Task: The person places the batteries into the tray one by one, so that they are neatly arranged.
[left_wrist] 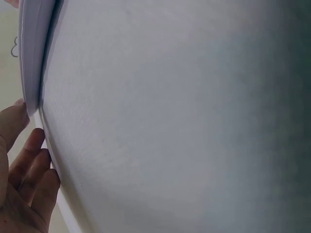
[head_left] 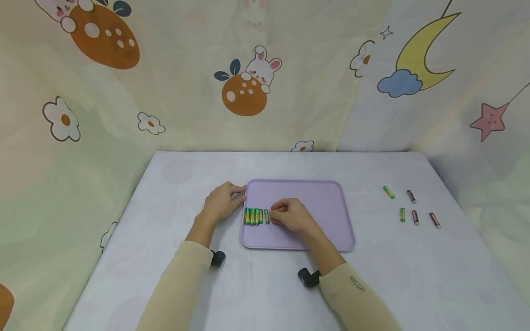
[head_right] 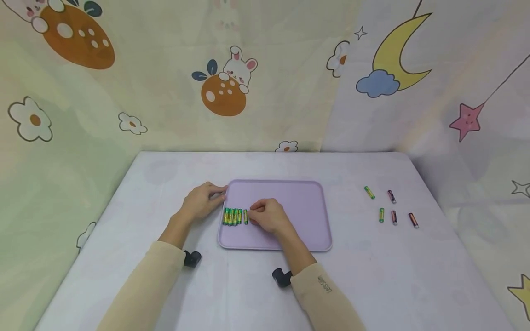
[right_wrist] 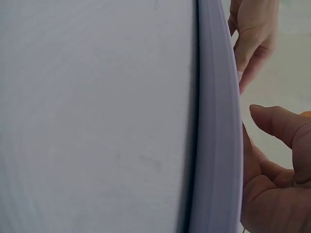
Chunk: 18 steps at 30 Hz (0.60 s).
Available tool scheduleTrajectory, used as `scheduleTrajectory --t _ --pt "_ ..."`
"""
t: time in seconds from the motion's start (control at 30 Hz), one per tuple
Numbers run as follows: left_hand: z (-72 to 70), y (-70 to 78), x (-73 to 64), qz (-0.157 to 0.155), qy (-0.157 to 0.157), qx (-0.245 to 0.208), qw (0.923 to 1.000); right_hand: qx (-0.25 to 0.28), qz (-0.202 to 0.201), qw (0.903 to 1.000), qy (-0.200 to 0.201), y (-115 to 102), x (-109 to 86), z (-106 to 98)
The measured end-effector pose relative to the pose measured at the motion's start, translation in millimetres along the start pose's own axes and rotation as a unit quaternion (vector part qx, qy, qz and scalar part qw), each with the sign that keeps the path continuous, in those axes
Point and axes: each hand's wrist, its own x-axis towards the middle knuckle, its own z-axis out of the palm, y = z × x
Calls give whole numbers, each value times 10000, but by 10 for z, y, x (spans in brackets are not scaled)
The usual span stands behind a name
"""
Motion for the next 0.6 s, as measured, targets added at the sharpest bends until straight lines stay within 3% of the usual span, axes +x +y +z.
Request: scheduleTrajectory --t 0.37,0.6 --pt "1 13 1 -19 17 14 10000 123 -14 9999 -6 33 -26 -69" --pt "6 25 6 -59 -35 -9 10000 -326 -128 9993 115 80 -75 -240"
